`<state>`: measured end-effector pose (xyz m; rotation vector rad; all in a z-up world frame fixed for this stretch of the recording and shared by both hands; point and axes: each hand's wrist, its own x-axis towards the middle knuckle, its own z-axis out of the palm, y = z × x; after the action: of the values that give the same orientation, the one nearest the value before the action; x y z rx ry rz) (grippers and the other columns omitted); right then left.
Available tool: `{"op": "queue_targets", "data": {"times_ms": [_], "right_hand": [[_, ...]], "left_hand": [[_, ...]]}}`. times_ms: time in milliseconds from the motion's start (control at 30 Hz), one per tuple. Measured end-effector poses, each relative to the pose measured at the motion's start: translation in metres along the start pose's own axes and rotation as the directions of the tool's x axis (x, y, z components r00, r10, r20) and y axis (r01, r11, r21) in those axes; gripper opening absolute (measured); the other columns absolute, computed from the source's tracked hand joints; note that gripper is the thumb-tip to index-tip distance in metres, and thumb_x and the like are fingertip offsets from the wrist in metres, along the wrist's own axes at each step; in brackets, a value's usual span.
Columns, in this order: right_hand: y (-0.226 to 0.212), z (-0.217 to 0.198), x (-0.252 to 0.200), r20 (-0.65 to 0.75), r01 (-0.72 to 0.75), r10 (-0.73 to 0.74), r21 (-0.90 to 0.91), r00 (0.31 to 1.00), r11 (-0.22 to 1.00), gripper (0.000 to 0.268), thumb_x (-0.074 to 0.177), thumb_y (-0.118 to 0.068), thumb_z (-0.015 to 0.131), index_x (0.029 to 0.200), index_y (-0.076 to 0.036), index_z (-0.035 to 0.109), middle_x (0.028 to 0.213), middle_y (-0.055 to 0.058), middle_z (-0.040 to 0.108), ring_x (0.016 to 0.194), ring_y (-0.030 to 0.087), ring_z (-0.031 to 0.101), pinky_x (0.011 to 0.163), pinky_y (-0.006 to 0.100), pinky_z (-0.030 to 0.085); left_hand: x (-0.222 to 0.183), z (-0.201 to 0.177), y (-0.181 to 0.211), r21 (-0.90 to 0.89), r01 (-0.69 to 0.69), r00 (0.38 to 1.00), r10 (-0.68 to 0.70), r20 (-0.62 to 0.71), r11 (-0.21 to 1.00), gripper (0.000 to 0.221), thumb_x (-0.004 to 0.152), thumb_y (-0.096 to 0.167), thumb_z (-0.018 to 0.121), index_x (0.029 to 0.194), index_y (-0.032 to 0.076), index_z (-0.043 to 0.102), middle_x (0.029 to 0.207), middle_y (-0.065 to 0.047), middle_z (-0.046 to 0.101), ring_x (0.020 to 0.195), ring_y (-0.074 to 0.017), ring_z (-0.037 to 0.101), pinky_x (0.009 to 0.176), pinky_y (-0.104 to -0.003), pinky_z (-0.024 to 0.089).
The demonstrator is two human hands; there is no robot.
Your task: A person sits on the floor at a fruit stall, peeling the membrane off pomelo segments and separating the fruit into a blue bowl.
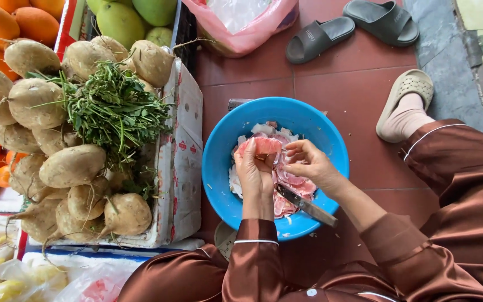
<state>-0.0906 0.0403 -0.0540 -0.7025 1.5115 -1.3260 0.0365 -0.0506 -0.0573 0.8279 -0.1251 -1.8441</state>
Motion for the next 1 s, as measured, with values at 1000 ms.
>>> {"op": "queue_targets", "data": {"times_ms": [1000], "right_hand": [[-0.101, 0.004, -0.011, -0.014, 0.250, -0.256, -0.170, 0.967, 0.953, 0.013, 0.082, 0.004, 0.069, 0.092, 0.001, 0.078, 0.068, 0.009, 0.068, 0.066, 0.008, 0.059, 0.057, 0.022, 0.051]], "left_hand": [[-0.043, 0.028, -0.012, 0.474, -0.200, 0.907, -0.021, 0.421, 0.858, 0.041, 0.102, 0.032, 0.067, 0.137, 0.013, 0.057, 0.085, -0.013, 0.069, 0.056, -0.0201, 0.068, 0.047, -0.023, 0.050]]}}
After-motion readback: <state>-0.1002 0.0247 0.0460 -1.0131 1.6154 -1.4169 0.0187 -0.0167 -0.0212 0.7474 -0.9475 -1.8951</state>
